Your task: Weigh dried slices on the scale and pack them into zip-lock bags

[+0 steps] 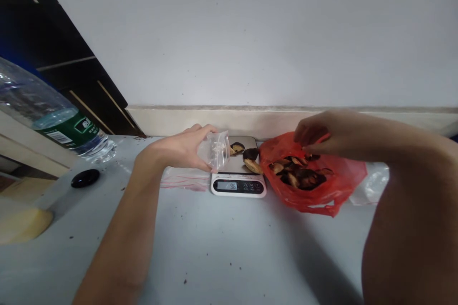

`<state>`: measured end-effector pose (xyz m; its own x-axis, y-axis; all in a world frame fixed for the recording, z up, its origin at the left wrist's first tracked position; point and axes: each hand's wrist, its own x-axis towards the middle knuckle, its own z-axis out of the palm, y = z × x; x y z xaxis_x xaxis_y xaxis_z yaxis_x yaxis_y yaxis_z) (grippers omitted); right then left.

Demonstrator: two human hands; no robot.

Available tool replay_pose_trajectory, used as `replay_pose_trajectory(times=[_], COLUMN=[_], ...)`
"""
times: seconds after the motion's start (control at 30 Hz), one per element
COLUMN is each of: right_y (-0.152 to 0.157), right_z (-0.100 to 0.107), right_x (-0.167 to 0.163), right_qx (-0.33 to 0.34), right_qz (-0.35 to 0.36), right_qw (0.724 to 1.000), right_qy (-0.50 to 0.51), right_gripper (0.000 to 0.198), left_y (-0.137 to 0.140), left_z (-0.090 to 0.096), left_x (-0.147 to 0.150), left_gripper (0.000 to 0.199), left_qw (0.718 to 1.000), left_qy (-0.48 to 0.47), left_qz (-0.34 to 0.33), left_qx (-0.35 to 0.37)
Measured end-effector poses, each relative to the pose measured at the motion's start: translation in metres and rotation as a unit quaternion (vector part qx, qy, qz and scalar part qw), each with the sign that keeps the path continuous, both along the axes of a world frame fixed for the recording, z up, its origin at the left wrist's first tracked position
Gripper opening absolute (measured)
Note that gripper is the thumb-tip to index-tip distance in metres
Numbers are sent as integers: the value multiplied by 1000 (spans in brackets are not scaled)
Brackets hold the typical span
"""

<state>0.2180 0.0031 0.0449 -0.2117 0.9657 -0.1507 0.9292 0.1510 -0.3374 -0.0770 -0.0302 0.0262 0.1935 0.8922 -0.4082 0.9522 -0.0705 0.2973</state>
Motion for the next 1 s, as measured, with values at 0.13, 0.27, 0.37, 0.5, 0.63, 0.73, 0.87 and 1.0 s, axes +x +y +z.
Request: replay_pose_trajectory(times=[0.13, 0.27, 0.37, 0.5, 0.63, 0.73, 0.87, 1.0], right_y=[-6, -6, -6, -6, 0, 6, 10, 4], right_z=[8, 4, -2, -13, -29, -38, -38, -17], right_x=[-25, -39, -47, -65, -79, -83, -81, -66], right_qx=[20, 40, 35, -71, -68, -47, -50, 0], right_qz=[-2, 54, 68, 97, 126, 133, 119, 89], right_qw=[1000, 998, 997, 991, 986, 988, 992, 996], right_qy=[-10, -3, -8, -55, -85, -55, 13, 31], right_gripper=[17, 21, 23, 30, 15, 13, 18, 5], left_y=[0, -2, -2, -3, -3, -3, -1, -1], left_z=[-1, 1, 3, 3, 3, 2, 2, 2], left_x=[-1, 1, 2, 2, 1, 0, -2, -4], left_gripper=[106, 105, 104, 103, 100, 101, 103, 105], left_qw=[1000, 1000, 1000, 1000, 1000, 1000, 1000, 1000], left_qy=[-7, 2, 7, 3, -2, -8, -16, -4], left_qz=[-1, 5, 5, -3, 2, 2, 4, 8], left_qx=[-2, -2, -3, -3, -3, 2, 0, 2])
